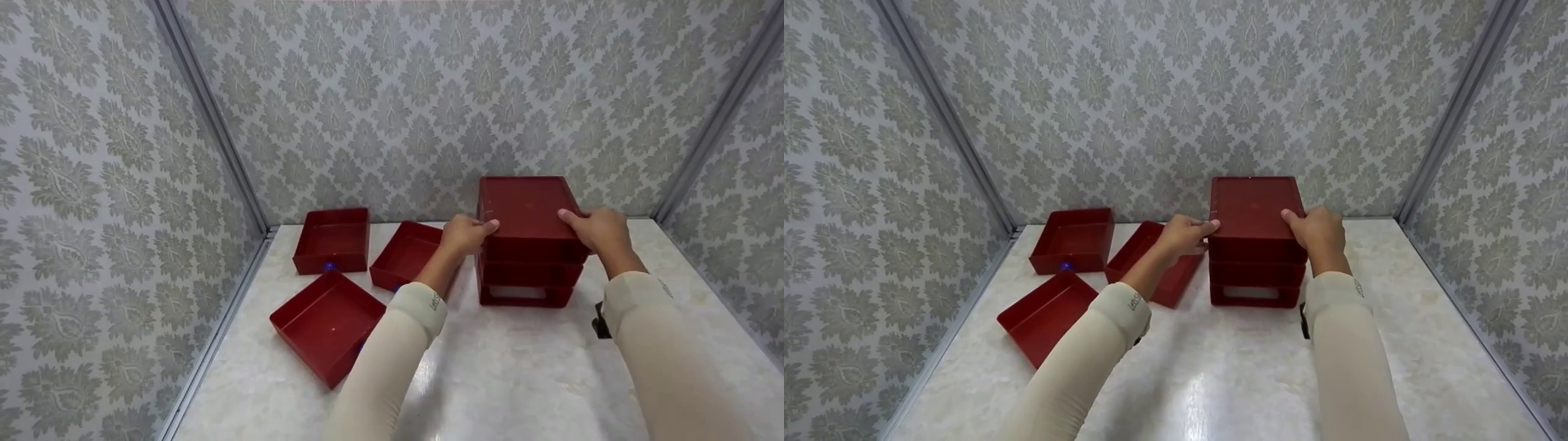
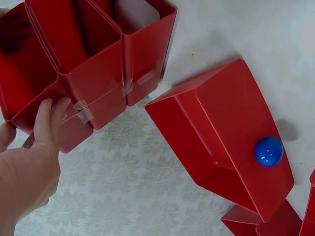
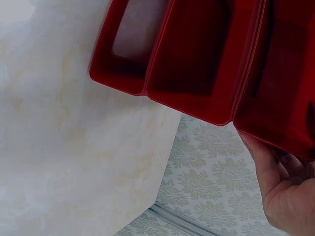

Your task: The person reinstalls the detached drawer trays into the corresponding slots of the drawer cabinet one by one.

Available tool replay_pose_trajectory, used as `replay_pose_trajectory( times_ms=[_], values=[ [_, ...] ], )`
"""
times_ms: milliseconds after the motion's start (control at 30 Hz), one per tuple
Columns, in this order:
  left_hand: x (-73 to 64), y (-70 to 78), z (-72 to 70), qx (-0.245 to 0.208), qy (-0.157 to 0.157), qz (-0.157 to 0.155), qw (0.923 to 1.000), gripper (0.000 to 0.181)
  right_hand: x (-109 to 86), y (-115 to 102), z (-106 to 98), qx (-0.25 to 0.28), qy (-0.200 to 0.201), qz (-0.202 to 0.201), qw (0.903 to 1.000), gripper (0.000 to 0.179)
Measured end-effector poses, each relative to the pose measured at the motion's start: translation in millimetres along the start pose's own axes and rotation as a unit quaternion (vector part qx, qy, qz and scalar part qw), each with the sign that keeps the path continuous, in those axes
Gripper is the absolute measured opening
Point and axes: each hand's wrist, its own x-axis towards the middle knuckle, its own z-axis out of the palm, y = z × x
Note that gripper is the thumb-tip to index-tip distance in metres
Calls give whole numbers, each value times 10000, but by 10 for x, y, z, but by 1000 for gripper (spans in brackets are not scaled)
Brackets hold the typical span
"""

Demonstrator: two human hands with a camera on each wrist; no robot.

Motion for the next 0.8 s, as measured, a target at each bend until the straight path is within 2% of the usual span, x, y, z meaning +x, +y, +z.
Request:
replay_pose_trajectory(
  times_ms=[100,167,233,300,367,467,633,733,800],
  values=[
    [28,-153,-73,199,-354,197,9990,54,-1,24,1,171,-56,84,9998,101],
    [51,-277,-149,355,-443,261,9980,60,9,31,-1,183,-53,99,9998,101],
    [80,-402,-242,747,-412,264,9960,63,23,30,-3,142,-21,67,9999,100],
    [101,-515,-351,1413,-369,333,9887,61,38,24,-10,114,-25,78,9999,100],
    [93,-609,-479,2231,-328,404,9734,56,42,7,-16,96,-30,72,9999,99],
    [69,-724,-672,3310,-551,450,9409,41,42,-7,-23,117,-75,88,9999,100],
    [6,-850,-933,4322,-1229,313,8928,21,35,0,-29,62,-46,11,10000,100],
    [-52,-924,-1027,4813,-1434,394,8639,18,36,14,-17,69,-38,11,10000,100],
    [-96,-991,-1066,5007,-1423,470,8525,16,35,16,-2,92,-46,15,9999,99]
  ],
)
